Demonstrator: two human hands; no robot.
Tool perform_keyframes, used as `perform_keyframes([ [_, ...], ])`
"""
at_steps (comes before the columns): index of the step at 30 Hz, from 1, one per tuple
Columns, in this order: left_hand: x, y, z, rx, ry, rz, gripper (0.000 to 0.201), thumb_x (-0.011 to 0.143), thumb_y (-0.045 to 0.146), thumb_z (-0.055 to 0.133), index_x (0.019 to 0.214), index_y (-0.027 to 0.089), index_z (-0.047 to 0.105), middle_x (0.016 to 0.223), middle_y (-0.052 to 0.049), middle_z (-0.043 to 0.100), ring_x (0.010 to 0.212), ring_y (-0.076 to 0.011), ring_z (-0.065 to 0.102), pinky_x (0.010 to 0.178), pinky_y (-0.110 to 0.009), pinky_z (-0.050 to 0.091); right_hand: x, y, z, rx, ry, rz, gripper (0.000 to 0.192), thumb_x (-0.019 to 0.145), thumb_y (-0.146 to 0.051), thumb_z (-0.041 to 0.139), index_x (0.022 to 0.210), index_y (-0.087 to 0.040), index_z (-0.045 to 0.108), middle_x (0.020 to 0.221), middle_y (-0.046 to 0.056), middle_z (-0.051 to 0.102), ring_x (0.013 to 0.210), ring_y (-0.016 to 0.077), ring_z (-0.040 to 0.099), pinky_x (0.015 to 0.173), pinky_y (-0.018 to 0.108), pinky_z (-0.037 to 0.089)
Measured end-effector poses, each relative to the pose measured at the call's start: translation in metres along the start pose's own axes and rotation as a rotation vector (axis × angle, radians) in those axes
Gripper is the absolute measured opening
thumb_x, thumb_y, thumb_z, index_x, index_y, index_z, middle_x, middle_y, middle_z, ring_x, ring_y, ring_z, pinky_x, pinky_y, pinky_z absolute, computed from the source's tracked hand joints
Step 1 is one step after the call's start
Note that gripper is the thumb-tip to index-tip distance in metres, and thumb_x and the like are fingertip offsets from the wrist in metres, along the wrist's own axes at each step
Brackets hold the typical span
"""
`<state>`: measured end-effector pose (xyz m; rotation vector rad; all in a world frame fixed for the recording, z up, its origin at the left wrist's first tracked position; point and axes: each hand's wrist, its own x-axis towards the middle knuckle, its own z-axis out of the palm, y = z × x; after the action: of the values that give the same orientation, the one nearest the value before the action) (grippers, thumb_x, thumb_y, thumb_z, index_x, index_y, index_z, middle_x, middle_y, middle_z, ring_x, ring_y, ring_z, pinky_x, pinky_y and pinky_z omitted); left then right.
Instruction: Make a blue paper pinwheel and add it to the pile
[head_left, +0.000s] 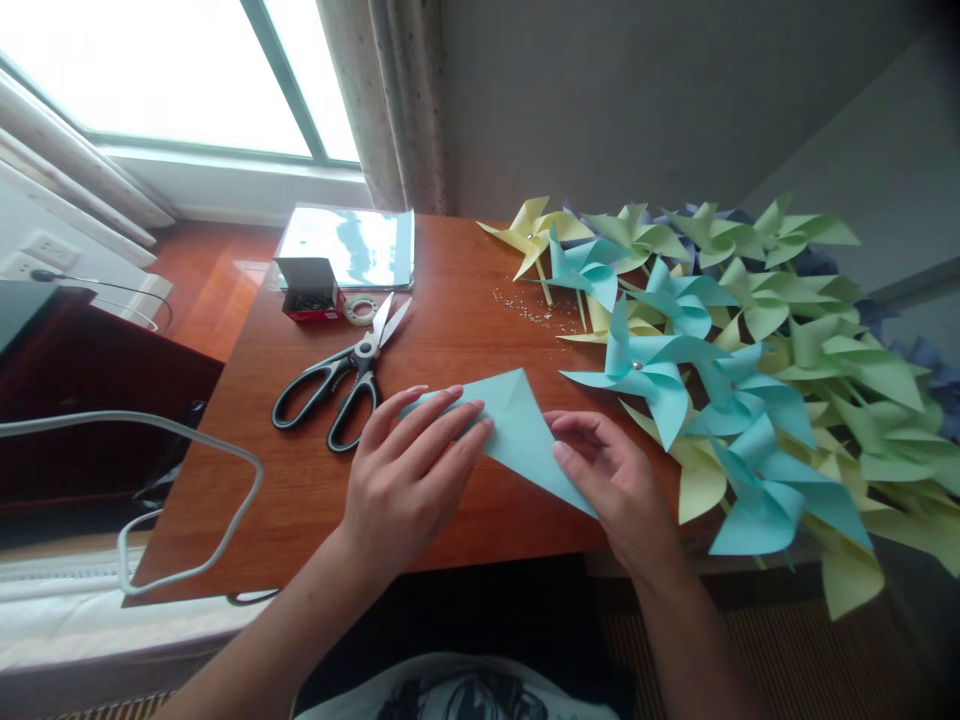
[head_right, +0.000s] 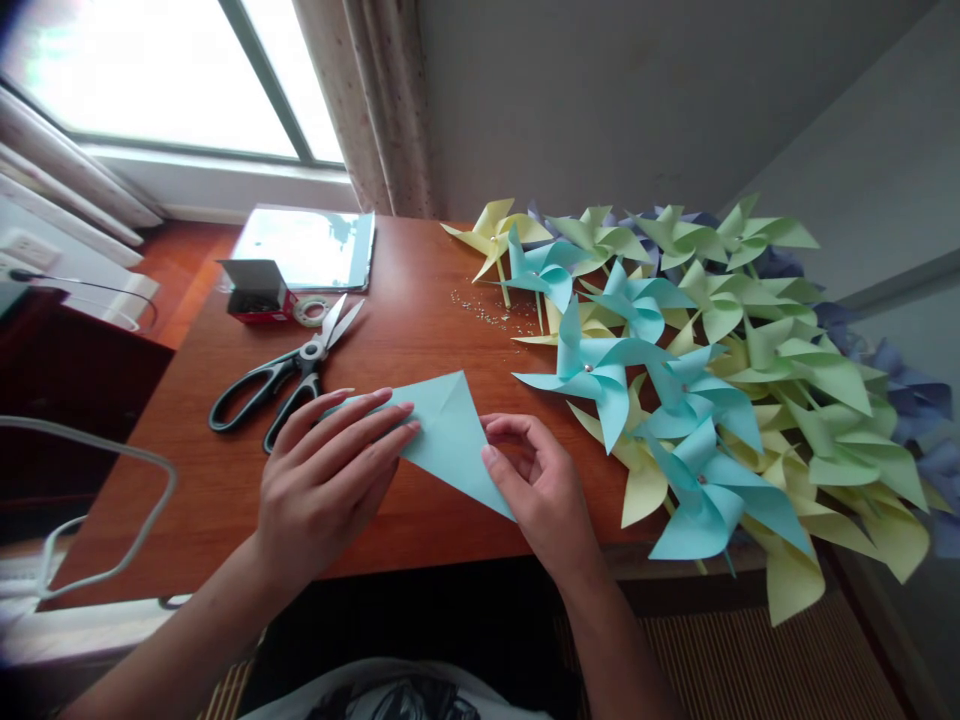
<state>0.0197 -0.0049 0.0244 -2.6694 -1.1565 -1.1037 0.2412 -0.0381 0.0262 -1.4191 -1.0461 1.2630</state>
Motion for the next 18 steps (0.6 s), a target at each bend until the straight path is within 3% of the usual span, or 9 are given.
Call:
perform_keyframes([
  [3, 0.005, -0.001, 0.001, -0.073, 0.037, -0.027, 0.035, 0.081, 0.006, 0.073, 0.114, 0.019, 0.071, 0.116, -0.009, 0.077, 0.116, -0.0286, 0.068, 0.103, -0.046, 0.049, -0.002, -0.008, -0.009, -0.095, -0.005, -0.176, 0.032, 0.093, -0.046, 0.065, 0.117, -0.027, 0.069, 0.131, 0.008, 0.067, 0.123, 0.0290, 0.062, 0.102, 0.043, 0.052],
  [6, 0.009, 0.002, 0.001, -0.221, 0.052, -0.116, 0.030, 0.083, 0.006, 0.070, 0.110, 0.017, 0.072, 0.110, -0.009, 0.078, 0.108, -0.0255, 0.071, 0.095, -0.039, 0.054, -0.002, -0.015, -0.019, -0.016, -0.113, -0.436, 0.057, 0.093, -0.071, 0.044, 0.112, -0.026, 0.075, 0.129, 0.008, 0.069, 0.130, 0.0345, 0.056, 0.110, 0.051, 0.046],
  [8, 0.012, 0.007, 0.000, -0.348, 0.041, -0.207, 0.023, 0.085, 0.006, 0.067, 0.106, 0.016, 0.072, 0.102, -0.008, 0.078, 0.096, -0.0206, 0.072, 0.087, -0.031, 0.055, -0.002, -0.017, -0.022, -0.002, -0.173, -0.524, 0.059, 0.089, -0.073, 0.050, 0.114, -0.027, 0.075, 0.126, 0.008, 0.071, 0.128, 0.0363, 0.057, 0.110, 0.054, 0.046],
  [11, 0.018, 0.015, -0.003, -0.529, -0.039, -0.367, 0.012, 0.089, 0.009, 0.063, 0.096, 0.014, 0.072, 0.087, -0.006, 0.076, 0.077, -0.0142, 0.070, 0.072, -0.022, 0.053, -0.001, -0.015, -0.020, -0.166, -0.069, -0.460, 0.031, 0.088, -0.042, 0.073, 0.116, -0.030, 0.072, 0.118, 0.006, 0.074, 0.115, 0.0319, 0.066, 0.102, 0.050, 0.053],
  [13, 0.022, 0.020, -0.004, -0.633, -0.142, -0.483, 0.011, 0.091, 0.015, 0.061, 0.090, 0.014, 0.072, 0.078, -0.004, 0.072, 0.069, -0.0125, 0.065, 0.066, -0.021, 0.049, 0.000, -0.012, -0.017, -0.275, 0.070, -0.398, 0.022, 0.086, -0.027, 0.076, 0.108, -0.030, 0.074, 0.107, 0.003, 0.076, 0.101, 0.0274, 0.071, 0.093, 0.044, 0.058],
  [15, 0.025, 0.023, -0.005, -0.735, -0.240, -0.602, 0.016, 0.093, 0.022, 0.061, 0.086, 0.013, 0.072, 0.073, -0.003, 0.069, 0.065, -0.0124, 0.061, 0.063, -0.021, 0.046, 0.002, -0.009, -0.014, -0.305, 0.168, -0.377, 0.014, 0.085, -0.027, 0.076, 0.100, -0.029, 0.075, 0.097, 0.002, 0.077, 0.089, 0.0246, 0.073, 0.082, 0.039, 0.060],
  [18, 0.026, 0.024, -0.005, -0.926, -0.355, -0.788, 0.026, 0.093, 0.033, 0.060, 0.082, 0.013, 0.071, 0.069, -0.002, 0.063, 0.063, -0.0126, 0.053, 0.056, -0.022, 0.041, 0.004, -0.007, -0.011, -0.299, 0.191, -0.341, 0.011, 0.085, -0.029, 0.075, 0.096, -0.028, 0.076, 0.091, 0.001, 0.077, 0.081, 0.0224, 0.072, 0.073, 0.034, 0.060],
])
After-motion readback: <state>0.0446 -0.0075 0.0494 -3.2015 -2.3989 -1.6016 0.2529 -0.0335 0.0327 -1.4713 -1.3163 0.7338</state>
